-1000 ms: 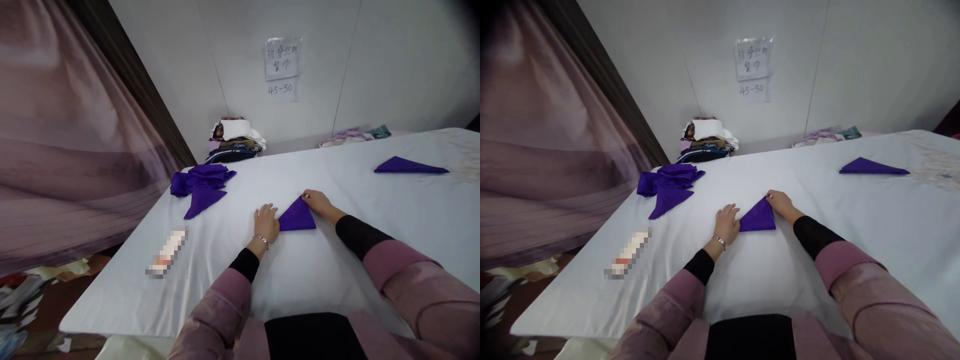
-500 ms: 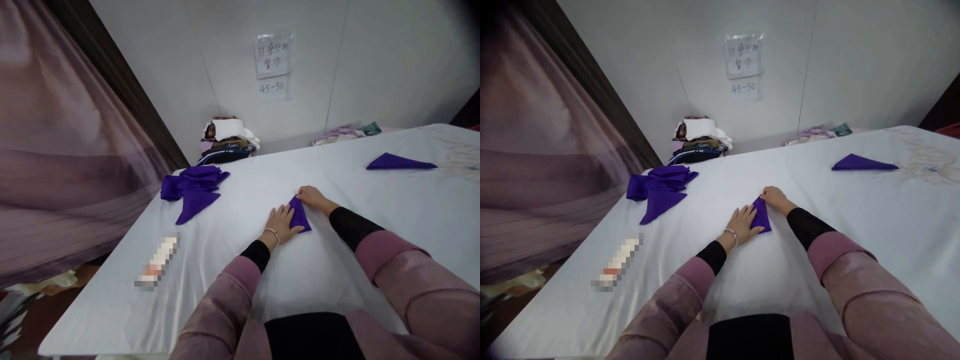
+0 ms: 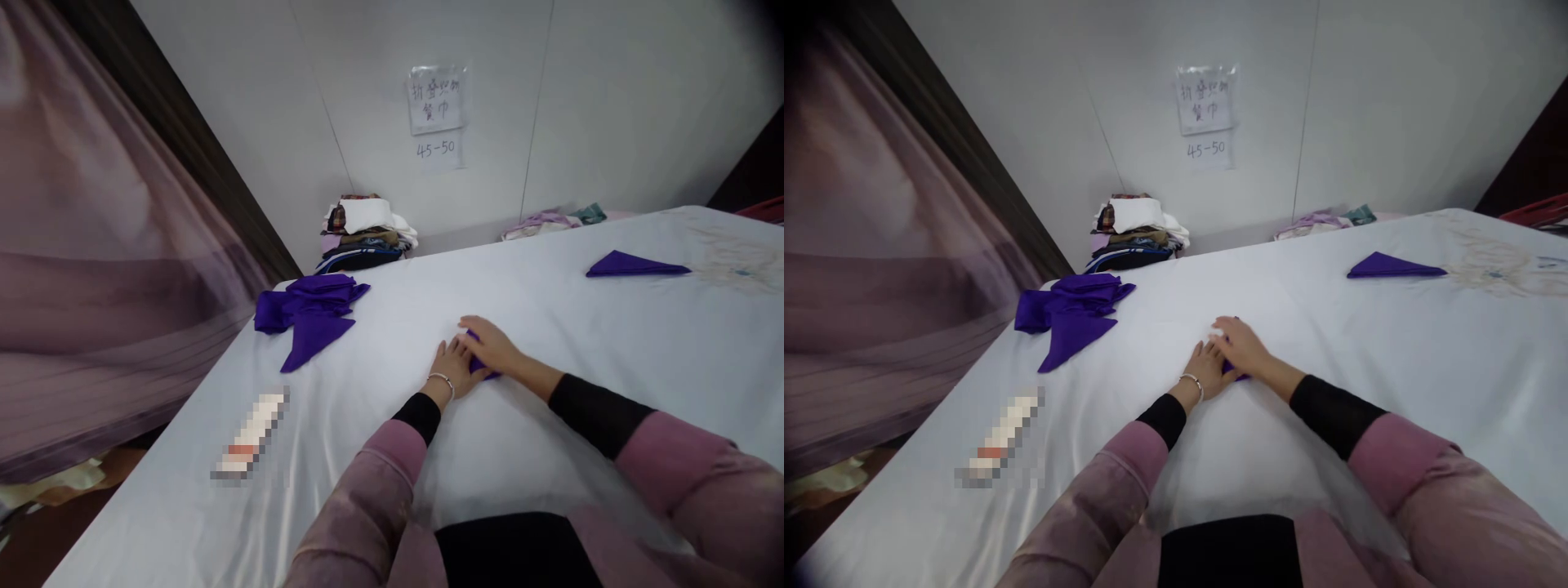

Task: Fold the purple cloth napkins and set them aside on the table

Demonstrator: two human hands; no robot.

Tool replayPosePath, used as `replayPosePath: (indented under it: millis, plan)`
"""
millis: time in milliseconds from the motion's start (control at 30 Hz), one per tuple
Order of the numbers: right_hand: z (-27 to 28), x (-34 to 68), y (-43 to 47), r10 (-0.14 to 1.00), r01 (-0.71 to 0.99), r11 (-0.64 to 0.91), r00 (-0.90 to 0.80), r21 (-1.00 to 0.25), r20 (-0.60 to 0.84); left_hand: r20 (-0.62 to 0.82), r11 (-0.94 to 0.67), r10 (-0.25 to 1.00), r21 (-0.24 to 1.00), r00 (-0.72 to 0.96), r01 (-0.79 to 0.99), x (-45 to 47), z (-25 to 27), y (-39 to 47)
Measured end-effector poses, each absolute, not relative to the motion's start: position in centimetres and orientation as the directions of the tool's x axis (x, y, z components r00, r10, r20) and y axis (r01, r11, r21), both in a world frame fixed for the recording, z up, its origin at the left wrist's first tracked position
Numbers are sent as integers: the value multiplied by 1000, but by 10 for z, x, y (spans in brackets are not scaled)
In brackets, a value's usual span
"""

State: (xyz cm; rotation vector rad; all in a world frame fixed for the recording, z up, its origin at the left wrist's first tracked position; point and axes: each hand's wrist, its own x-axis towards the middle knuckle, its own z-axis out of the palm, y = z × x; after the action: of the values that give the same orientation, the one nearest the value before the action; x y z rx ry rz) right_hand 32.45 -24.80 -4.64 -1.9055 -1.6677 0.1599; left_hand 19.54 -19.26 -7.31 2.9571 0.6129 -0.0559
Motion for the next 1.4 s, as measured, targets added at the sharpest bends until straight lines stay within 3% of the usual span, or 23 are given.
replayPosePath:
  millis: [100,200,333,567,933,1300,1400]
  plan:
    - [-53,294,-264,978,847,133,-28,-515,208,-57,-931,362,31,930,364,197,-78,-192]
    - [-60,290,-264,998,840,38,-3,-541,66,-80,-924,379,11,922,381,199,-79,-193]
    - [-67,308,-250,998,863,-60,70,-501,1,-64,-917,391,49,918,395,200,-75,-193]
    - [-80,331,-229,985,923,-150,170,-355,24,-76,-883,419,196,905,426,196,-71,-193]
    - [-90,363,-210,970,925,-221,242,-310,33,-34,-896,410,171,911,410,197,-71,-194]
    - [-61,374,-204,896,811,-389,444,-436,27,-90,-877,439,171,894,448,196,-67,-195]
    - [-58,349,-220,925,848,-287,366,-445,100,-87,-881,430,178,899,439,196,-67,-195]
